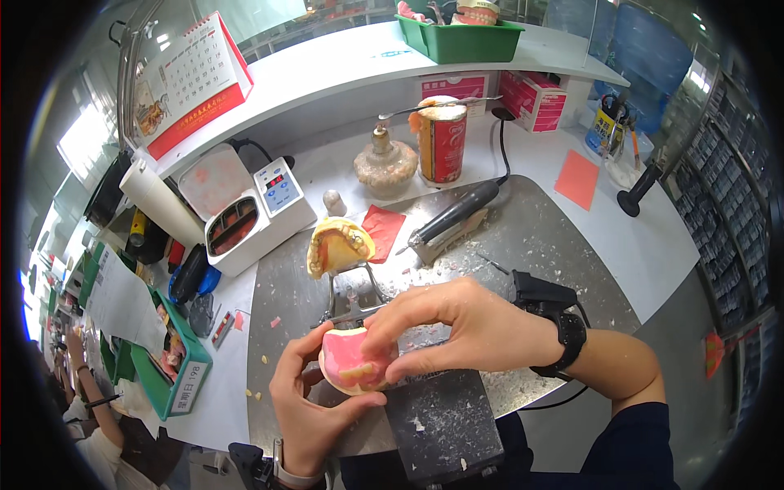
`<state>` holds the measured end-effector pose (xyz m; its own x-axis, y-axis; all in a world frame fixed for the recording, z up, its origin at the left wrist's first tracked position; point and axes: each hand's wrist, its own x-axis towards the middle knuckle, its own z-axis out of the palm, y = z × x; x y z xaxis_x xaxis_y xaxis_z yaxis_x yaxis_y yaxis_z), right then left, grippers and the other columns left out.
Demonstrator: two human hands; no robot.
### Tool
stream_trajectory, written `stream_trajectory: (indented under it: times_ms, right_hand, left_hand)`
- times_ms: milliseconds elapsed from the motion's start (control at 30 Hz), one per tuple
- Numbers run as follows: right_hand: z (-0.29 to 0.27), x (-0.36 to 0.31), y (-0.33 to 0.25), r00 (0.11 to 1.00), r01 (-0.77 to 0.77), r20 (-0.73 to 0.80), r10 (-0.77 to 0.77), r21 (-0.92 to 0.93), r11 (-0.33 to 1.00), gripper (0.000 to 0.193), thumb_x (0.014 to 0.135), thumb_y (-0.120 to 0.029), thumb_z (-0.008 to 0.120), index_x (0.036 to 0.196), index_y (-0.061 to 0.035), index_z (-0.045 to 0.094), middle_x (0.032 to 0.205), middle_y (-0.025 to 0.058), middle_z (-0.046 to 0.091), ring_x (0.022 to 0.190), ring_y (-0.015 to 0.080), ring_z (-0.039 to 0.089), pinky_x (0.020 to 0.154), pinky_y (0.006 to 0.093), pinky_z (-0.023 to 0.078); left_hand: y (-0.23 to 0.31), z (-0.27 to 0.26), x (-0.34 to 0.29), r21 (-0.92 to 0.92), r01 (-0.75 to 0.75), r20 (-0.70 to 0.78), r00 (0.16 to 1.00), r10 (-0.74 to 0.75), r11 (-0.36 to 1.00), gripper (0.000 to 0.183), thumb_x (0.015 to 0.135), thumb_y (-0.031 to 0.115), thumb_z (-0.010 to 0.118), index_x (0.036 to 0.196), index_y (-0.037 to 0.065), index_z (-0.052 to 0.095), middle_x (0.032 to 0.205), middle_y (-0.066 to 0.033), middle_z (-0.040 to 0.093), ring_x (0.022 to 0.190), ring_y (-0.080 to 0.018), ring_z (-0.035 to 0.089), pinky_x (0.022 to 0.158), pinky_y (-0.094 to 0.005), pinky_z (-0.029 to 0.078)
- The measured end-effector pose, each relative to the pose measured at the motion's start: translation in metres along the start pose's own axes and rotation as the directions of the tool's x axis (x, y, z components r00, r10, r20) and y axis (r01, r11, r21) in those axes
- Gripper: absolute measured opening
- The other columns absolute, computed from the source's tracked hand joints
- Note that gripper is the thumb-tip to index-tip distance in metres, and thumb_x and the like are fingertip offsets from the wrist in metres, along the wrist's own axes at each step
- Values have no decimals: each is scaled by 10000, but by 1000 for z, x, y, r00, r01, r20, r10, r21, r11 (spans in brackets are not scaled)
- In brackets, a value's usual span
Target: Making and adjusting dental molds and dentures at a lab bench.
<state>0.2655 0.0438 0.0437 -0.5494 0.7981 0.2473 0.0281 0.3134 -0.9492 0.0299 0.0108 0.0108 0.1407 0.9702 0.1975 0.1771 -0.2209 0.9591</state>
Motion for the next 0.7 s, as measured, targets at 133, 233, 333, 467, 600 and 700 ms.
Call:
stream_trajectory:
  times_ms: [133,233,333,467,600,700]
  right_hand:
    - [4,-1,14,992,118,-46,-117,18,993,168,865,-101,746,1004,-15,710,975,94,716,964,165,690,875,307,522]
    - [0,0,8,992,128,3,-128,-100,987,167,867,-108,743,995,-9,702,972,98,716,973,165,688,886,310,520]
    - [-2,0,-1,996,73,52,-68,-116,991,168,882,-126,735,992,-4,702,953,87,718,967,165,688,877,320,525]
    - [-18,3,3,955,126,-244,-171,-190,974,198,934,-196,695,1012,-13,706,913,38,715,916,133,679,833,310,533]
    - [-97,8,31,689,-12,-716,117,150,989,365,976,-358,649,1073,-6,641,853,25,645,777,113,631,698,250,537]
    - [-132,25,43,492,-76,-864,108,81,994,391,935,-401,690,1043,-28,645,890,14,638,806,105,611,716,257,507]
  left_hand:
    - [-3,1,0,-9,-27,4,1000,27,1000,933,566,268,990,1313,-61,537,1210,-121,623,1120,-205,637,889,-342,580]
    - [-2,3,1,-6,-31,3,1000,31,1000,928,576,254,985,1324,-58,533,1215,-120,623,1114,-205,640,886,-338,582]
    - [-3,0,-1,22,47,32,998,-47,999,896,605,214,971,1337,-53,528,1222,-131,621,1125,-209,636,891,-333,582]
    - [6,-2,1,-83,116,26,993,-115,990,851,646,153,943,1351,-51,513,1220,-156,631,1132,-217,642,902,-340,584]
    - [6,-15,17,-77,146,104,985,-138,986,807,664,143,933,1329,-51,518,1211,-167,645,1127,-220,652,915,-354,580]
    - [6,-23,30,63,40,182,982,-51,997,751,666,178,937,1271,-46,553,1202,-167,656,1091,-210,668,908,-350,585]
